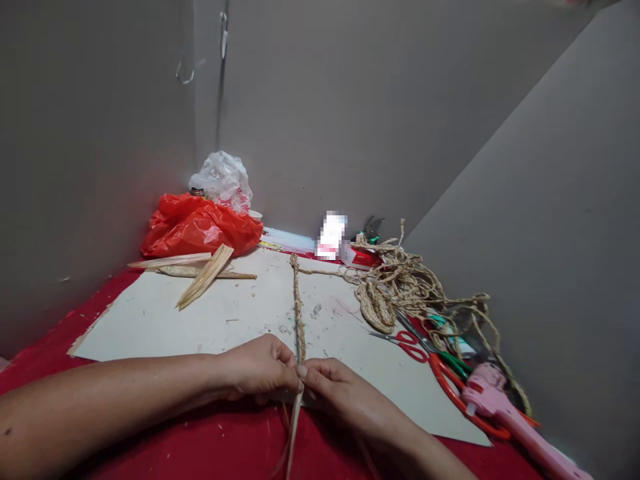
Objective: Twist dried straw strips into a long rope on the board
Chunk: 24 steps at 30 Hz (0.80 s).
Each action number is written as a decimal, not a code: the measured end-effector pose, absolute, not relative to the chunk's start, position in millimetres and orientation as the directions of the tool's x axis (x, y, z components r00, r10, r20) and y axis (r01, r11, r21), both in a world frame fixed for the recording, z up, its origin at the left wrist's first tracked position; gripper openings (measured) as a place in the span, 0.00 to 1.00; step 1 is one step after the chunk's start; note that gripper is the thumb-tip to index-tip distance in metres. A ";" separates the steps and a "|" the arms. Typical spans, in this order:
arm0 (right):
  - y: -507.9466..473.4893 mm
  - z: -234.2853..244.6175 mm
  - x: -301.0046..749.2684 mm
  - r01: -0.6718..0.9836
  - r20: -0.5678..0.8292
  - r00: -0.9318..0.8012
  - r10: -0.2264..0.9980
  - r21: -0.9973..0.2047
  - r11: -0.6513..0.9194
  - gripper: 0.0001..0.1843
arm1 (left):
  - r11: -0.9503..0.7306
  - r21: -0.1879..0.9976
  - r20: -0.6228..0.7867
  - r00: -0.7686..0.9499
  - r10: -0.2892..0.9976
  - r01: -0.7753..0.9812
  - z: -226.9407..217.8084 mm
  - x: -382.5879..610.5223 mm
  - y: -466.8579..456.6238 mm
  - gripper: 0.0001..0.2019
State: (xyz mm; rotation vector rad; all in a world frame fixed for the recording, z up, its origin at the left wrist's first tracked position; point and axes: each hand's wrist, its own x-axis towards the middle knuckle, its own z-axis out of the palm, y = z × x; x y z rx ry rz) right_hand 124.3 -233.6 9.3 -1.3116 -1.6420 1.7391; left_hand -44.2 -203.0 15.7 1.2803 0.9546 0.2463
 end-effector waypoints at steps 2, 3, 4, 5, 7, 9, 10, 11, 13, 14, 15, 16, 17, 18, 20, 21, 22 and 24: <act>-234.6 8.8 123.3 0.228 -0.363 -0.475 0.801 -0.931 -0.286 0.26 | 0.302 0.878 -0.476 0.623 0.620 0.371 16.3 -46.4 -201.4 0.07; -235.4 7.9 123.2 0.191 -0.381 -0.478 0.791 -0.924 -0.330 0.25 | 0.295 0.878 -0.477 0.639 0.604 0.377 17.8 -48.7 -199.7 0.06; -236.0 6.7 123.8 0.158 -0.400 -0.484 0.779 -0.915 -0.372 0.25 | 0.283 0.880 -0.473 0.655 0.589 0.381 20.5 -51.9 -197.1 0.06; -236.5 5.5 124.8 0.131 -0.419 -0.488 0.766 -0.903 -0.410 0.25 | 0.258 0.884 -0.465 0.671 0.577 0.390 24.4 -56.3 -193.4 0.05; -236.7 3.3 127.9 0.091 -0.449 -0.496 0.743 -0.878 -0.470 0.25 | 0.157 0.885 -0.443 0.690 0.572 0.438 35.3 -68.7 -181.8 0.06; -236.1 2.0 130.9 0.061 -0.474 -0.503 0.722 -0.853 -0.518 0.25 | 0.007 0.846 -0.431 0.677 0.597 0.533 48.1 -85.1 -165.0 0.08; -235.6 1.8 132.0 0.046 -0.481 -0.510 0.713 -0.843 -0.536 0.24 | -0.052 0.810 -0.420 0.638 0.645 0.585 54.1 -93.9 -155.1 0.09; -235.1 1.7 132.6 0.034 -0.484 -0.519 0.705 -0.836 -0.548 0.24 | -0.108 0.768 -0.374 0.579 0.725 0.631 59.2 -102.4 -144.6 0.10; -234.3 1.8 132.7 0.016 -0.477 -0.539 0.694 -0.830 -0.558 0.23 | -0.213 0.631 -0.135 0.377 0.916 0.745 65.4 -116.6 -123.2 0.10; -234.0 1.7 132.3 0.010 -0.472 -0.545 0.693 -0.830 -0.558 0.23 | -0.252 0.527 0.022 0.284 0.959 0.812 66.3 -121.5 -112.9 0.10; -233.8 1.6 131.7 0.004 -0.468 -0.548 0.693 -0.830 -0.558 0.23 | -0.250 0.417 0.126 0.217 0.968 0.874 65.7 -124.8 -103.1 0.10; -233.6 1.5 131.1 0.001 -0.467 -0.550 0.693 -0.829 -0.559 0.23 | -0.212 0.317 0.169 0.165 0.972 0.925 63.8 -126.4 -94.2 0.10; -233.5 1.2 130.6 0.000 -0.470 -0.551 0.690 -0.827 -0.562 0.23 | -0.159 0.237 0.177 0.119 0.977 0.958 60.9 -126.8 -86.2 0.10; -233.4 0.9 130.3 0.001 -0.472 -0.552 0.687 -0.825 -0.566 0.23 | -0.106 0.183 0.161 0.076 0.984 0.977 57.3 -126.3 -79.2 0.10; -233.2 0.1 130.5 0.002 -0.471 -0.560 0.682 -0.824 -0.567 0.23 | -0.032 0.135 0.122 0.016 0.992 0.990 49.9 -125.0 -68.1 0.10; -233.1 -0.5 130.9 0.001 -0.466 -0.564 0.681 -0.826 -0.564 0.23 | -0.015 0.132 0.112 0.000 0.994 0.991 47.0 -125.0 -64.0 0.10; -233.0 -1.1 131.4 -0.004 -0.457 -0.571 0.682 -0.829 -0.559 0.23 | -0.007 0.135 0.108 -0.007 0.994 0.991 45.1 -125.9 -60.9 0.10; -232.7 -2.3 132.3 -0.018 -0.438 -0.584 0.684 -0.835 -0.550 0.23 | 0.000 0.144 0.106 -0.015 0.994 0.990 44.8 -129.7 -58.2 0.08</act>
